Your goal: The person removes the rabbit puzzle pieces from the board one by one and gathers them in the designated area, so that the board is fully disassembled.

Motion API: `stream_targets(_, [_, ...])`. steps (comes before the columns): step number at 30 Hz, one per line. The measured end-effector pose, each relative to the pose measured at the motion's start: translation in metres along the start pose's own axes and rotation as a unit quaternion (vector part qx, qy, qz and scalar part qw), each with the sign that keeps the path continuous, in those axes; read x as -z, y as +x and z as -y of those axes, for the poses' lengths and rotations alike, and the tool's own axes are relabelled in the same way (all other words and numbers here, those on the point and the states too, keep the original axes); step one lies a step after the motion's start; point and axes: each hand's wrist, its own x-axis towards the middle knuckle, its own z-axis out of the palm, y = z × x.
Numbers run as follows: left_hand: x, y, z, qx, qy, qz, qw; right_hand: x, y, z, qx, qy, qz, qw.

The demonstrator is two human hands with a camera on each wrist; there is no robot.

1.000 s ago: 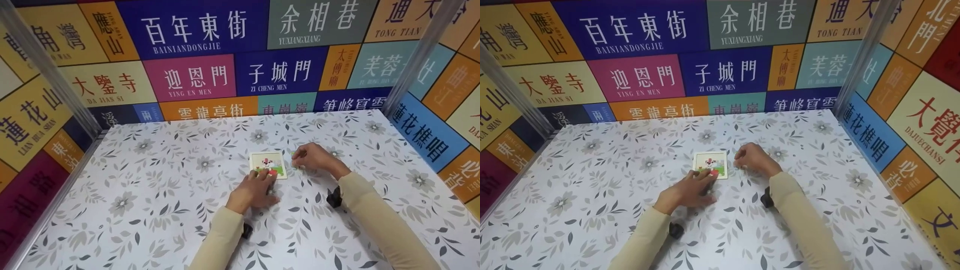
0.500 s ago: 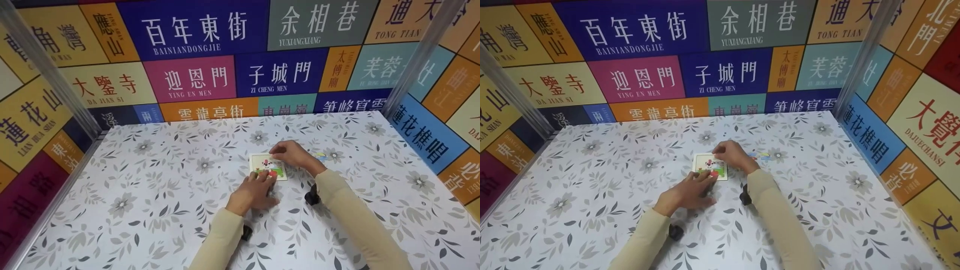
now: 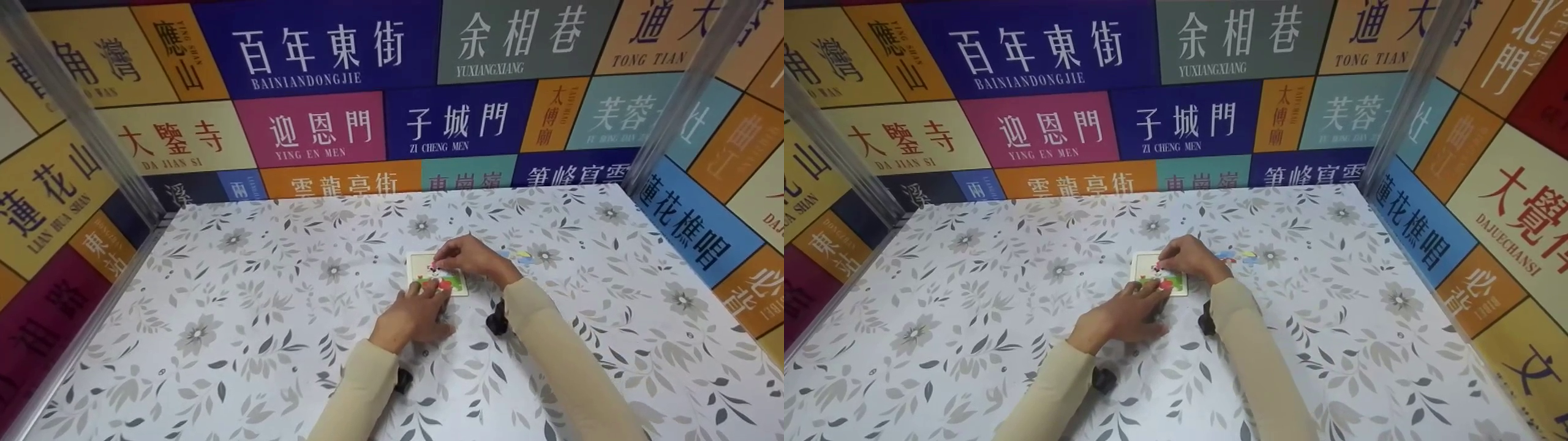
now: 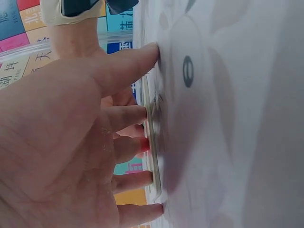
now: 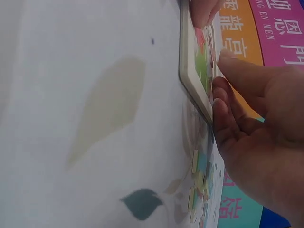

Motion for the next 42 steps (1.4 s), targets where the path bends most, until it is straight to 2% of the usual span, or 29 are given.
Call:
stream_targets(6, [0.003, 0.0, -0.009, -0.003, 0.021, 0.0, 0.9998, 0.003, -0.001, 0.002, -0.013, -0.008, -0.001, 1.0])
stream_targets(10, [0.002, 0.001, -0.016, -0.02, 0.041, -0.009, 0.9989, 0.002, -0.001, 0.001, 0.004, -0.025, -0.002, 1.0])
stream_targets(13, [0.0, 0.004, -0.019, -0.021, 0.038, -0.008, 0.999, 0.001, -0.003, 0.001, 0.011, -0.031, 0.0, 0.999])
stream_targets(16, [-0.001, 0.007, -0.022, -0.009, 0.025, -0.002, 0.9996, 0.001, -0.003, 0.001, -0.001, -0.028, 0.003, 1.0])
stream_targets(21, [-0.002, 0.01, -0.023, 0.002, 0.014, -0.012, 0.9998, 0.002, -0.001, 0.001, -0.005, -0.021, 0.004, 1.0])
stream_targets(29, [-0.003, 0.01, -0.024, -0.006, 0.026, -0.014, 0.9996, 0.001, -0.001, 0.0, 0.0, -0.013, 0.017, 1.0])
stream_targets(42, [-0.006, 0.008, -0.025, -0.005, 0.046, -0.03, 0.9985, 0.0, -0.003, 0.002, 0.035, -0.025, 0.014, 0.999])
